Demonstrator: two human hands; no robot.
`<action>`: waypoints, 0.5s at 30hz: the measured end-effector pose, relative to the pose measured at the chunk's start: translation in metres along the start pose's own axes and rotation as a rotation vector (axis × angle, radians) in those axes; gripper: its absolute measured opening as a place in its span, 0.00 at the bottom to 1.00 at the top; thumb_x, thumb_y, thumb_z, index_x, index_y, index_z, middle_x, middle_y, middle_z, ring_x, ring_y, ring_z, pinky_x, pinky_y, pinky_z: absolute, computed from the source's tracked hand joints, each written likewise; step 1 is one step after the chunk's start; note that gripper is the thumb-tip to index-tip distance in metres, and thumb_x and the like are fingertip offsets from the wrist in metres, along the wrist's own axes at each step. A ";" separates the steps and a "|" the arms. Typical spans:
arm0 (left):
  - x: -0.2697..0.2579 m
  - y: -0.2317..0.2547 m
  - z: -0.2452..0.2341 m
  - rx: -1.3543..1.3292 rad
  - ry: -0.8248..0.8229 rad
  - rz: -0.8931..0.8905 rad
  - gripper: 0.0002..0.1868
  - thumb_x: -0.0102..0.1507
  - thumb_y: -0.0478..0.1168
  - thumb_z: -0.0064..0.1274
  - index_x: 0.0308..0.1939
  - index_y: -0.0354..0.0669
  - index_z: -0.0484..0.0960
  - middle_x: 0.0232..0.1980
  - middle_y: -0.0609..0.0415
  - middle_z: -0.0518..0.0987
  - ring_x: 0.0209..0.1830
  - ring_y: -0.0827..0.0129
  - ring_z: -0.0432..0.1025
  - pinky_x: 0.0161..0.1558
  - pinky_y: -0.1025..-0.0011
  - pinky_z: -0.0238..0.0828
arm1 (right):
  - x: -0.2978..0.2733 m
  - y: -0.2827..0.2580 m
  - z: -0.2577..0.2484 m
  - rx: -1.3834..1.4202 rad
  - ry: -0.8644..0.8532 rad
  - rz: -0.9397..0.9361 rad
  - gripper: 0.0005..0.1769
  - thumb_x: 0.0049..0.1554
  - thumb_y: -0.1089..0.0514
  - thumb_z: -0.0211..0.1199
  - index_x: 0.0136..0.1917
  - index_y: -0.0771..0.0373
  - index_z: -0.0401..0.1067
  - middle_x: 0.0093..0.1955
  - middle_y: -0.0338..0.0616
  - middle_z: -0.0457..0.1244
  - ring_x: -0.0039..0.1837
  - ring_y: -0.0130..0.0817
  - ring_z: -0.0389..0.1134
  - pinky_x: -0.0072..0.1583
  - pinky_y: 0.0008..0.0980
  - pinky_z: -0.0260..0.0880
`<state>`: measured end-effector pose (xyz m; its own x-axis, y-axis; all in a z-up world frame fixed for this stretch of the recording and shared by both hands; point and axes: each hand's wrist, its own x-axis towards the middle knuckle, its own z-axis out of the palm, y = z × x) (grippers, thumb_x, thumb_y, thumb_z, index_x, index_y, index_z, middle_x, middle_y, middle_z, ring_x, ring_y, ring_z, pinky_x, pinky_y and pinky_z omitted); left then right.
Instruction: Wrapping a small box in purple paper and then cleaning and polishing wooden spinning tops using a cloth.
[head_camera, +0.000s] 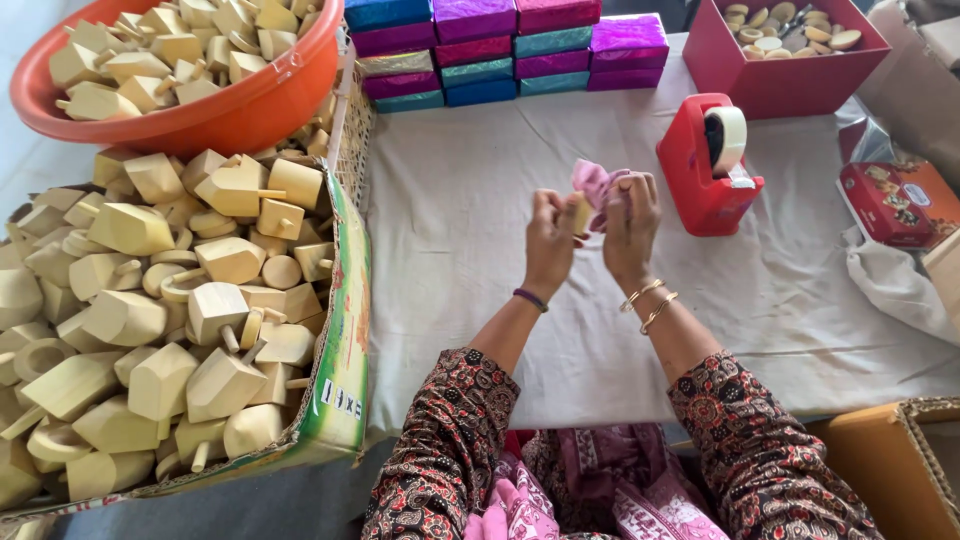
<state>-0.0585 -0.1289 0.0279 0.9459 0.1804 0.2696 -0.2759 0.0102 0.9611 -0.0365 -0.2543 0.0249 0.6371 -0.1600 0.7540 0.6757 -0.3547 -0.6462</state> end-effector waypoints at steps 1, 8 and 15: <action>0.007 -0.005 -0.005 0.002 0.003 0.005 0.14 0.70 0.51 0.45 0.44 0.45 0.65 0.32 0.51 0.77 0.26 0.70 0.74 0.29 0.67 0.71 | 0.002 -0.016 0.004 0.005 0.001 -0.004 0.16 0.69 0.56 0.52 0.43 0.69 0.65 0.43 0.47 0.61 0.41 0.36 0.61 0.49 0.36 0.62; 0.029 -0.087 -0.007 -0.436 -0.063 -0.204 0.17 0.76 0.50 0.34 0.49 0.45 0.77 0.33 0.62 0.73 0.27 0.80 0.65 0.26 0.77 0.63 | 0.002 -0.058 0.002 -0.206 -0.414 -0.403 0.23 0.66 0.56 0.53 0.71 0.67 0.64 0.70 0.61 0.60 0.65 0.58 0.65 0.63 0.46 0.66; -0.006 -0.014 0.001 0.325 0.021 0.189 0.21 0.75 0.53 0.34 0.55 0.41 0.74 0.34 0.48 0.82 0.29 0.56 0.76 0.31 0.60 0.70 | -0.011 0.006 0.005 -0.132 -0.369 -0.019 0.18 0.71 0.49 0.50 0.57 0.63 0.74 0.43 0.50 0.68 0.44 0.48 0.71 0.49 0.39 0.70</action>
<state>-0.0603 -0.1313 0.0126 0.8786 0.1695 0.4464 -0.3740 -0.3371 0.8640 -0.0371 -0.2503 0.0121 0.7318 0.1809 0.6571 0.6503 -0.4736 -0.5939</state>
